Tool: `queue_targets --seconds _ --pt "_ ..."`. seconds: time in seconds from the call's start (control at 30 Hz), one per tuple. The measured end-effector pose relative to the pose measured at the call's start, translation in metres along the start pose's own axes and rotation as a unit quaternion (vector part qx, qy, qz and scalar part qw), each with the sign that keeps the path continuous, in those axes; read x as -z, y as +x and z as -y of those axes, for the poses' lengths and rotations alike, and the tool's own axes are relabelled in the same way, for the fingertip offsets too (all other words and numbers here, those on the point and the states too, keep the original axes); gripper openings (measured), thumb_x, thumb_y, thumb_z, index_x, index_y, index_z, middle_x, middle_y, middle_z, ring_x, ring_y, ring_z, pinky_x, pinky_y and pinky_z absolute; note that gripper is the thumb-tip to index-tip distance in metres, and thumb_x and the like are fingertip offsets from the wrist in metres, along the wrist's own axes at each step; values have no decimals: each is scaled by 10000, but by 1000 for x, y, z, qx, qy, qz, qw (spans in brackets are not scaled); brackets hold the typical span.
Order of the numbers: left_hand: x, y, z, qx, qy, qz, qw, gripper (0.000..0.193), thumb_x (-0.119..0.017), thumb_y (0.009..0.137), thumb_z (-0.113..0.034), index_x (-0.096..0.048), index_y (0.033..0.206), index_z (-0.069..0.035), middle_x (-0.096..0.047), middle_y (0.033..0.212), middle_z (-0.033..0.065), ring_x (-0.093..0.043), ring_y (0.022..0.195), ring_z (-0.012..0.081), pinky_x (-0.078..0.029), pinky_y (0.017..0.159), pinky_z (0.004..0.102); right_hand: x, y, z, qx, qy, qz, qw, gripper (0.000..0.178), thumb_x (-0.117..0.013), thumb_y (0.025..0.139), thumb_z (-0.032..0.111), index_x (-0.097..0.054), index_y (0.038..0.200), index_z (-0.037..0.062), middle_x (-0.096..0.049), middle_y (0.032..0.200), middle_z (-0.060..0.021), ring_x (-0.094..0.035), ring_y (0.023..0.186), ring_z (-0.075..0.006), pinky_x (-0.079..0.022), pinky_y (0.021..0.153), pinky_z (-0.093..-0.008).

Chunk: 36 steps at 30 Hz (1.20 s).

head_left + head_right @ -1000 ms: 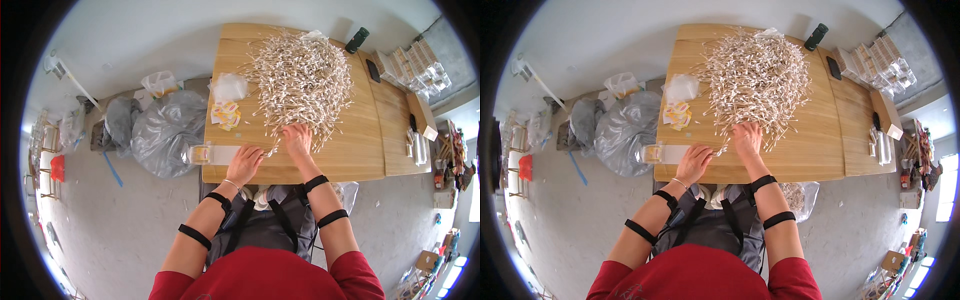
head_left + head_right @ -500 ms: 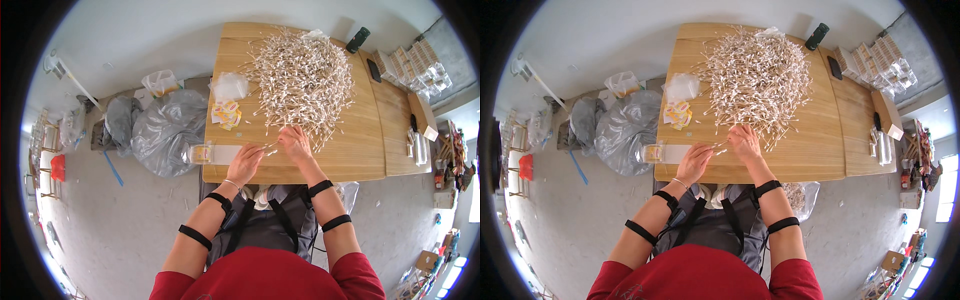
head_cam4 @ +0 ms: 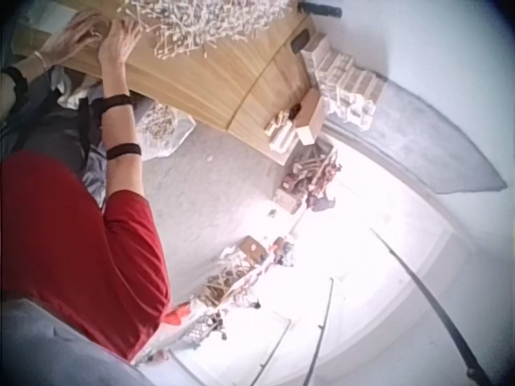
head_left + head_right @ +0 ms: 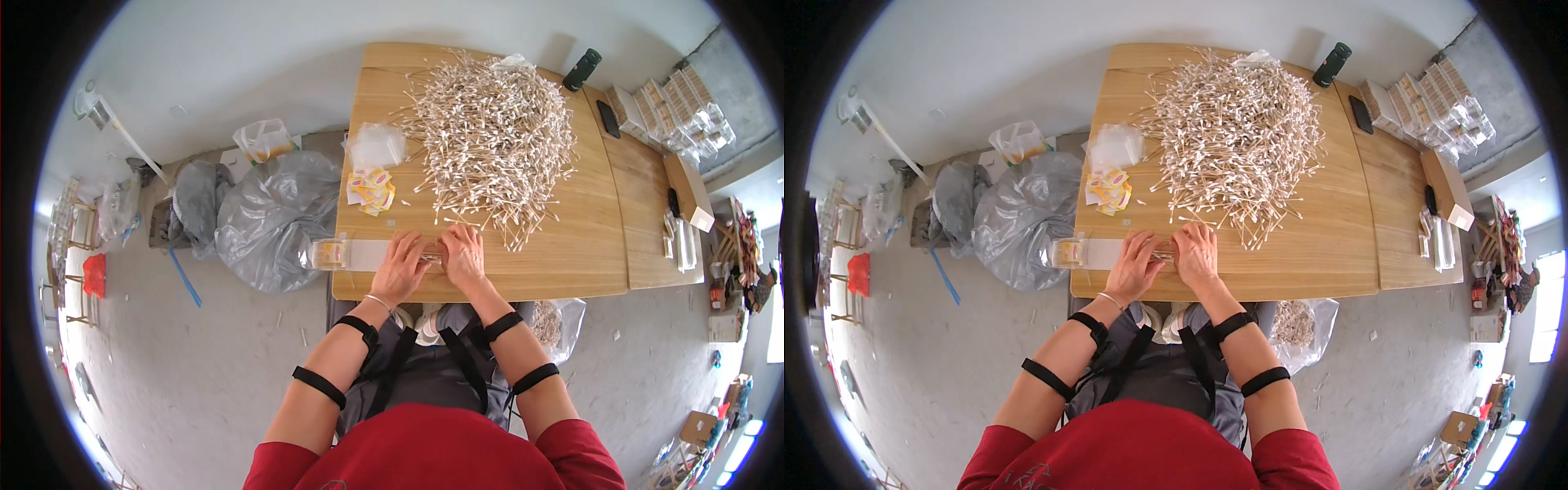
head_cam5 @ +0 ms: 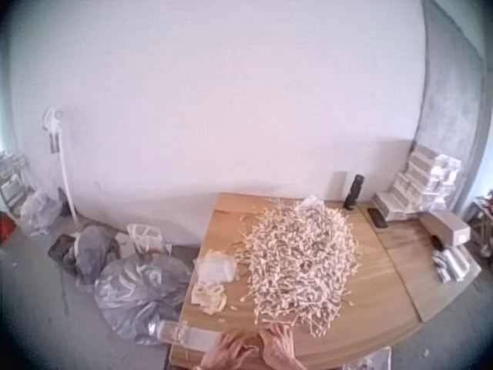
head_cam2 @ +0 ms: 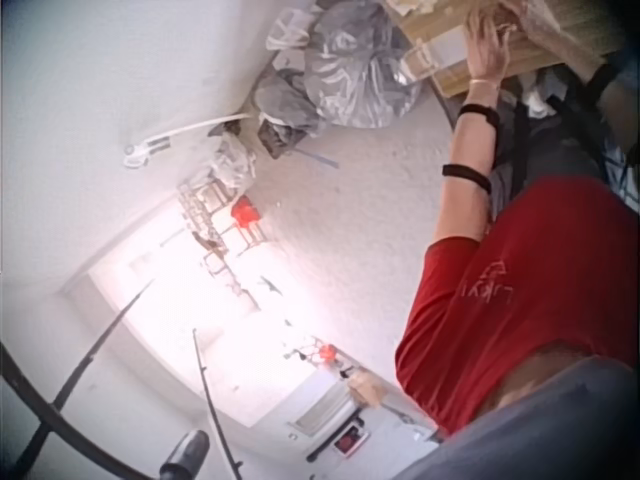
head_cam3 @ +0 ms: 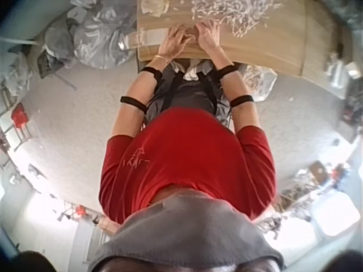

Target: Aligning, organizing, and packaging cotton swabs on a table in a manufacturing environment.

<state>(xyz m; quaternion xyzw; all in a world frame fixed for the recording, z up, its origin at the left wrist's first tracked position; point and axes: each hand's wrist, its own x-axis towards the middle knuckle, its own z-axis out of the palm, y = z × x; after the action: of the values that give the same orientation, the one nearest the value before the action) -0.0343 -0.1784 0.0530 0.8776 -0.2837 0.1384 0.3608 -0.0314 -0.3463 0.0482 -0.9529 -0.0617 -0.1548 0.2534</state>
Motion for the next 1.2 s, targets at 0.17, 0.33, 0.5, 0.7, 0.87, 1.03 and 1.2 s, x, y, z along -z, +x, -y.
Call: queue_targets --seconds 0.17,0.33,0.5,0.7,0.87,1.03,1.2 --pt "-4 1 5 -12 -2 38 999 333 -665 779 -119 -566 1085 -33 -564 1080 111 -491 1109 326 -391 1002 407 -8 -10 7 -70 78 -103 989 269 -596 791 64 -590 1059 72 -544 1100 -117 -474 1052 -349 -378 894 -456" --pt "-4 -4 12 5 -16 30 999 311 -651 776 -65 -574 1076 -34 -572 1049 136 -526 984 349 -449 873 418 2 -25 19 1 88 -2 996 402 -605 789 109 -531 1180 50 -520 1186 -150 -443 1138 -365 -358 965 -467" --pt "-7 18 6 59 -71 -10 996 244 -634 806 -59 -590 1045 -31 -602 962 142 -554 929 341 -462 823 411 13 -29 -4 86 35 15 996 319 -652 787 197 -611 1086 94 -526 1190 -119 -475 1141 -338 -385 957 -468" --pt "-36 75 10 160 9 21 987 192 -675 802 -152 -617 951 -47 -638 890 131 -584 873 329 -474 773 408 11 -27 -2 94 32 -12 995 214 -646 801 201 -657 1010 154 -554 1153 -87 -504 1107 -306 -406 940 -454" --pt "-50 88 15 218 44 23 975 187 -695 783 -205 -636 863 -46 -666 836 131 -627 820 325 -499 727 410 10 -28 -4 87 32 -14 996 196 -649 803 193 -664 995 158 -555 1155 -82 -507 1098 -299 -411 937 -450" --pt "-29 78 26 212 32 91 973 138 -643 807 -174 -641 836 -39 -671 766 140 -649 741 321 -511 679 401 9 -28 -5 76 48 -15 996 198 -658 796 195 -665 991 162 -557 1152 -76 -506 1098 -294 -411 938 -447" --pt "-7 56 31 195 28 138 971 85 -621 789 -123 -627 828 -48 -649 818 162 -625 790 352 -504 702 432 10 -27 -5 84 48 -24 995 187 -664 778 183 -661 963 156 -563 1138 -69 -509 1105 -292 -410 936 -445"
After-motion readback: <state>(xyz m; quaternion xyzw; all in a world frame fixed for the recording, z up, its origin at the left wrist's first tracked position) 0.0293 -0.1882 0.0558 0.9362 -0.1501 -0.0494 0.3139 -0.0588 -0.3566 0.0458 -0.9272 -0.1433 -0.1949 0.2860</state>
